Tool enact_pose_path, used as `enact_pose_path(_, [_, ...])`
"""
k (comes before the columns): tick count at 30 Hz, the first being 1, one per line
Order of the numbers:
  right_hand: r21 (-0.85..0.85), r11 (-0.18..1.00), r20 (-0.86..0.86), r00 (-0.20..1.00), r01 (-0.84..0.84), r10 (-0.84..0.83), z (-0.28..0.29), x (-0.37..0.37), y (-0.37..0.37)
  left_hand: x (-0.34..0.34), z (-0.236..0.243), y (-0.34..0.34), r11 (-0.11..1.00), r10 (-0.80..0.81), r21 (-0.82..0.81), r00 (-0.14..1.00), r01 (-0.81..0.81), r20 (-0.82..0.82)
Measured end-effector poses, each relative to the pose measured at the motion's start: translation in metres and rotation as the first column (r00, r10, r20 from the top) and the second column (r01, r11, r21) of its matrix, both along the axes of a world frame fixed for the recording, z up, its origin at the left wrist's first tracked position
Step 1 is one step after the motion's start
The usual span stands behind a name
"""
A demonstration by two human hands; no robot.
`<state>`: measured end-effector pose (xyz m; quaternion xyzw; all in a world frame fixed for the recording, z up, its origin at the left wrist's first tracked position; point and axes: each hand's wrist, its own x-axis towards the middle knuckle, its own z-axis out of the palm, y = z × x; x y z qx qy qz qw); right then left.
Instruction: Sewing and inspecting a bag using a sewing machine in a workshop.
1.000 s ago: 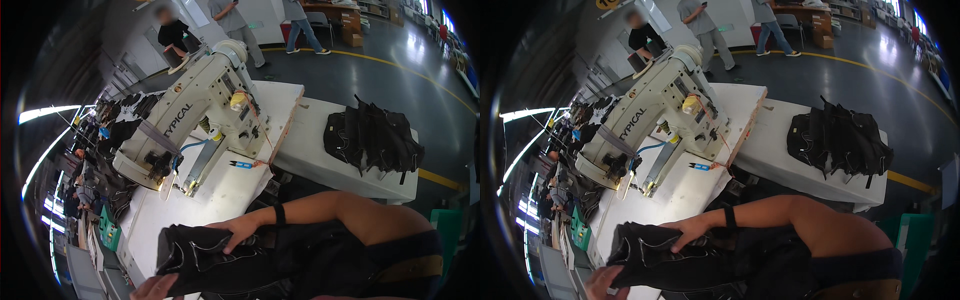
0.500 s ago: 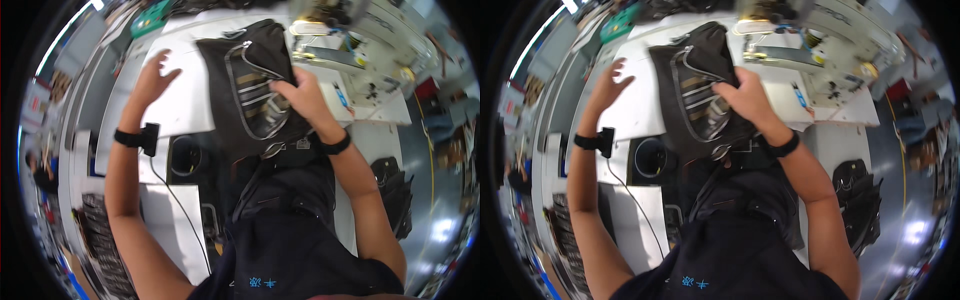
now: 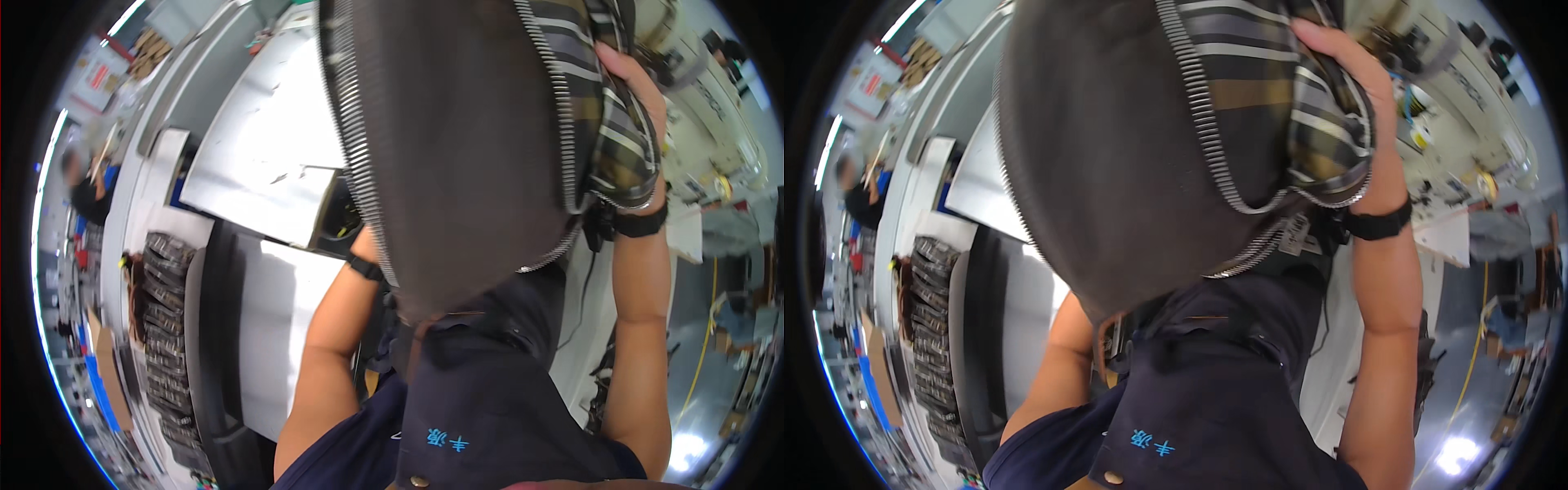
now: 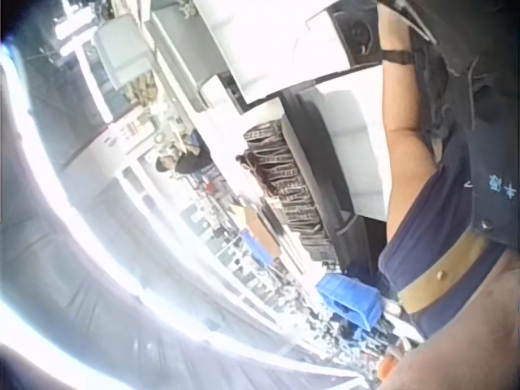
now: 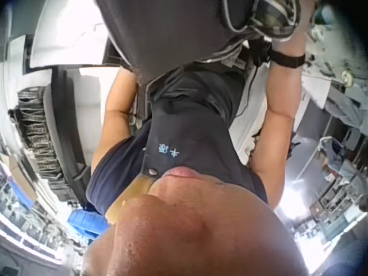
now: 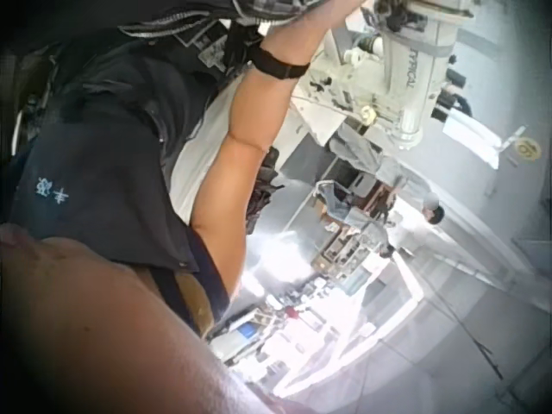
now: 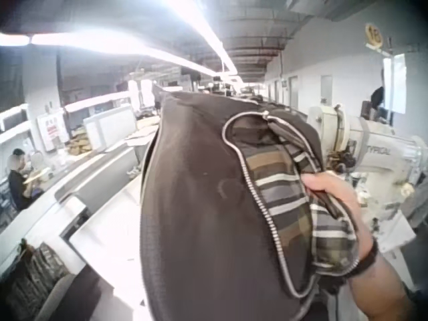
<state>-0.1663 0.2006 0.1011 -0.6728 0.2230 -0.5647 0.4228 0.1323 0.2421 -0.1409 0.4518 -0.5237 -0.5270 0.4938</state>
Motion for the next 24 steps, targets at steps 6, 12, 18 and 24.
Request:
enact_pose_path(6, [0.532,0.846,0.082,0.994,0.023,-0.079,-0.030,0.002,-0.012,0.023,0.044,-0.002,0.962,-0.108,-0.041,0.238,0.270,-0.965])
enact_pose_path(12, [0.551,0.823,-0.009,0.988,0.136,-0.157,-0.099,0.015,-0.030,0.032,0.099,0.011,0.987,-0.029,0.107,0.773,0.124,-0.634])
enact_pose_path(18, [0.431,0.805,-0.428,0.878,0.408,-0.216,-0.142,0.042,-0.060,0.010,0.091,-0.023,0.979,0.061,-0.205,0.946,0.005,0.317])
enact_pose_path(24, [0.578,0.813,-0.015,0.997,0.072,-0.078,-0.144,0.037,-0.064,0.027,0.061,-0.049,0.933,0.213,0.298,0.977,-0.200,-0.012])
